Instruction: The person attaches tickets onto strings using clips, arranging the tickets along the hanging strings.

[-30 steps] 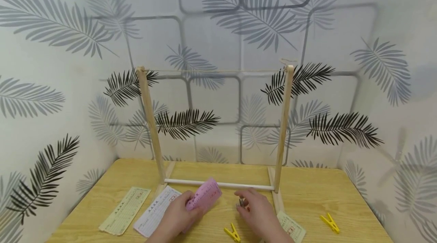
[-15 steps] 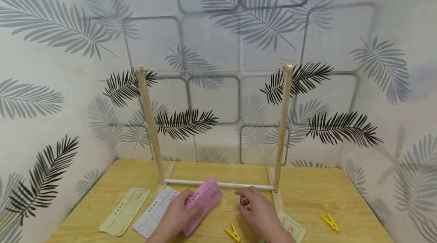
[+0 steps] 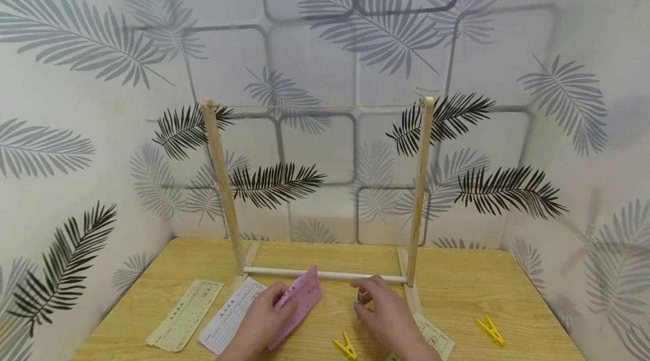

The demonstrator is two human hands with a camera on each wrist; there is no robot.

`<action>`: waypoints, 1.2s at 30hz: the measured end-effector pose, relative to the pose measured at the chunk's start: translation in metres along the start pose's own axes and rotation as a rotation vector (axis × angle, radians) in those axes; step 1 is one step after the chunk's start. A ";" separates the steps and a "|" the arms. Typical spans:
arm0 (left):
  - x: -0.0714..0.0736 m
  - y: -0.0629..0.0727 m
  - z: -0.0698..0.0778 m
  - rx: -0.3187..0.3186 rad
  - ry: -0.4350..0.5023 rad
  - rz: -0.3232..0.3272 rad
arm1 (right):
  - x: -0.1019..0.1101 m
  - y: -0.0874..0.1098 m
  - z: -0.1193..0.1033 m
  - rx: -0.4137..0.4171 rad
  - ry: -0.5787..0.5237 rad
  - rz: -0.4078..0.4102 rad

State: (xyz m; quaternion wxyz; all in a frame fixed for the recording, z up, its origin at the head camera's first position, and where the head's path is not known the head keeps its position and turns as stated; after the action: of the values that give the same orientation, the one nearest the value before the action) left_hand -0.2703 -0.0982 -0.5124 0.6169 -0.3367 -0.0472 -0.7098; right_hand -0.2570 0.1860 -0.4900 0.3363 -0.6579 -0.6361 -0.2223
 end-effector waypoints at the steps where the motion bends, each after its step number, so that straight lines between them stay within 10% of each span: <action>1: 0.000 0.000 0.000 -0.004 -0.002 0.002 | 0.001 0.000 0.000 -0.001 -0.003 0.004; 36: 0.011 -0.008 0.022 -0.008 0.032 -0.010 | 0.064 -0.001 -0.008 0.052 -0.212 0.054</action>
State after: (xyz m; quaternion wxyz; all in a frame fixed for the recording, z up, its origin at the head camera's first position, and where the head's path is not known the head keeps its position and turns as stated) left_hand -0.2680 -0.0952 -0.4864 0.6125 -0.3275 -0.0361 -0.7185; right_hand -0.2514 0.2243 -0.4379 0.2900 -0.6857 -0.6556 -0.1260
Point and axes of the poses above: each hand's wrist, its own y-axis away from the middle knuckle, its own x-axis out of the back of the hand, z = x × y, the point moved 1 cm from there along -y, towards the middle knuckle, and after that the axes turned 11 degrees about -x, right-handed, at the moved point
